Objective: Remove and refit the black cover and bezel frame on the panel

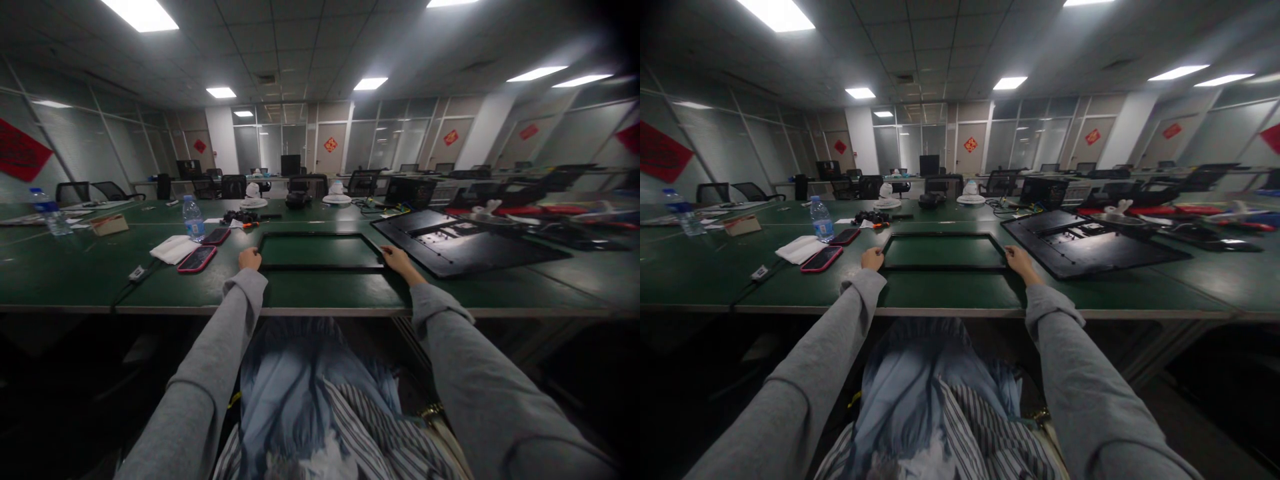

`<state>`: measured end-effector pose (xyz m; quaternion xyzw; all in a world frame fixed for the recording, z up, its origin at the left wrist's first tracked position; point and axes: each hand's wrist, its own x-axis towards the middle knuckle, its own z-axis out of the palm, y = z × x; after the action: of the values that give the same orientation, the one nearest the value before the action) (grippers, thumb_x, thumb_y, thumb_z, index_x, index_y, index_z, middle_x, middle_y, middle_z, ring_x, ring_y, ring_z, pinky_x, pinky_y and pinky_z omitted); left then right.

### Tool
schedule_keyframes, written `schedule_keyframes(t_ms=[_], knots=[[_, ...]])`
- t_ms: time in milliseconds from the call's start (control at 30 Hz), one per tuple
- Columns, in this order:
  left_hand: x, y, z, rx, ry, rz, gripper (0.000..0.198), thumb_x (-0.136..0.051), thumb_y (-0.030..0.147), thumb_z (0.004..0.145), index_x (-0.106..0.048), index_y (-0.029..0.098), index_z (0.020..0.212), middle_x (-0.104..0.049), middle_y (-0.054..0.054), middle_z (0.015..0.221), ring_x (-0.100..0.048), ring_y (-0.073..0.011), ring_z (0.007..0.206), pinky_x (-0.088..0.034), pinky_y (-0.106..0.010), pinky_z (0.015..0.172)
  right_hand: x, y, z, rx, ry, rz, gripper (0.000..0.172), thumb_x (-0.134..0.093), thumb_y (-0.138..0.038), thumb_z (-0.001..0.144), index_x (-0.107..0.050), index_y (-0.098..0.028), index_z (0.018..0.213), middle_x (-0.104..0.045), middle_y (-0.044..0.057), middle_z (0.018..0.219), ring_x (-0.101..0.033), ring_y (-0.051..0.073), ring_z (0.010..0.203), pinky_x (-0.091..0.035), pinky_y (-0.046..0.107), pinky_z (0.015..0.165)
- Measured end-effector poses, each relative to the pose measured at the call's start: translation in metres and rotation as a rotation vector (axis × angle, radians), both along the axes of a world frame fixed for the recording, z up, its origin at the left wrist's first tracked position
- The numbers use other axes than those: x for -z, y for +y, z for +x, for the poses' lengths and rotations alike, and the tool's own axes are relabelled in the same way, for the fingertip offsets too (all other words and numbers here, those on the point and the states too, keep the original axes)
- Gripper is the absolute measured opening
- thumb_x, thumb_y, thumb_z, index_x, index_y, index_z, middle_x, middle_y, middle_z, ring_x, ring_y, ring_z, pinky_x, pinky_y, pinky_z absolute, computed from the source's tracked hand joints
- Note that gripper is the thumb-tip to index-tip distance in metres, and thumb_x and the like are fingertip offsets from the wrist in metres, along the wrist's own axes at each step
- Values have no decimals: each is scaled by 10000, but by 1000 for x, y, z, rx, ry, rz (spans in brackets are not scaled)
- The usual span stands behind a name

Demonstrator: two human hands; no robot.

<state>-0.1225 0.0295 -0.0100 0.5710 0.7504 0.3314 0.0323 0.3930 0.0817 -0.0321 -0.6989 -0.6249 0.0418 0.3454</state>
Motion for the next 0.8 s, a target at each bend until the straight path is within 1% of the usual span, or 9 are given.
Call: schedule_keyframes(t_ms=[133,200,267,333,400,533,633,800], knots=[[-5,-3,6,30,67,31,401,-554,254,906,-684,223,1284,-688,-95,1284,-605,-250,1195,-439,-346,1011,-2,-1,2,54,46,106,404,-489,-221,848,-713,-174,1180,-728,111,1023,-654,246,1006,-495,414,945],[-7,-5,9,86,121,35,383,-545,294,927,-687,235,1278,-674,-94,1304,-595,-258,1209,-444,-358,1008,-4,-4,0,54,40,150,403,-491,-233,842,-713,-190,1175,-725,106,1010,-638,257,1019,-484,439,952],[-10,-8,13,166,167,44,352,-526,332,950,-705,252,1242,-673,-78,1306,-591,-256,1216,-443,-360,1008,-7,-8,-5,42,-10,179,416,-486,-256,855,-698,-190,1206,-712,116,1090,-597,281,1108,-456,475,981],[-12,-10,16,232,191,68,350,-503,401,970,-719,268,1211,-680,-61,1293,-593,-252,1213,-441,-360,1007,-10,-12,-11,26,-94,205,445,-489,-287,871,-670,-187,1266,-672,126,1222,-519,310,1231,-419,514,1015],[-14,-13,19,262,201,81,396,-488,504,968,-723,283,1199,-685,-51,1282,-597,-254,1204,-435,-370,1009,-10,-16,-17,-12,-176,184,461,-506,-310,877,-656,-201,1299,-642,121,1287,-473,316,1286,-402,517,1031],[-18,-20,23,290,222,23,539,-475,703,898,-727,322,1182,-674,-38,1308,-571,-282,1239,-382,-429,1063,-8,-17,-21,-134,-266,22,395,-474,-324,916,-718,-224,1211,-686,97,1184,-548,261,1199,-423,409,1014],[-19,-24,25,322,244,-24,638,-451,796,842,-713,339,1202,-647,-38,1354,-532,-306,1287,-338,-472,1091,-6,-17,-21,-117,-290,11,417,-432,-318,941,-708,-210,1234,-680,106,1202,-553,256,1195,-413,401,1018],[-19,-27,25,399,275,-64,729,-455,842,799,-668,330,1271,-611,-51,1403,-528,-308,1288,-325,-493,1092,-7,-19,-21,-68,-316,-18,448,-389,-318,962,-678,-206,1287,-667,120,1229,-527,264,1239,-380,439,1047]])
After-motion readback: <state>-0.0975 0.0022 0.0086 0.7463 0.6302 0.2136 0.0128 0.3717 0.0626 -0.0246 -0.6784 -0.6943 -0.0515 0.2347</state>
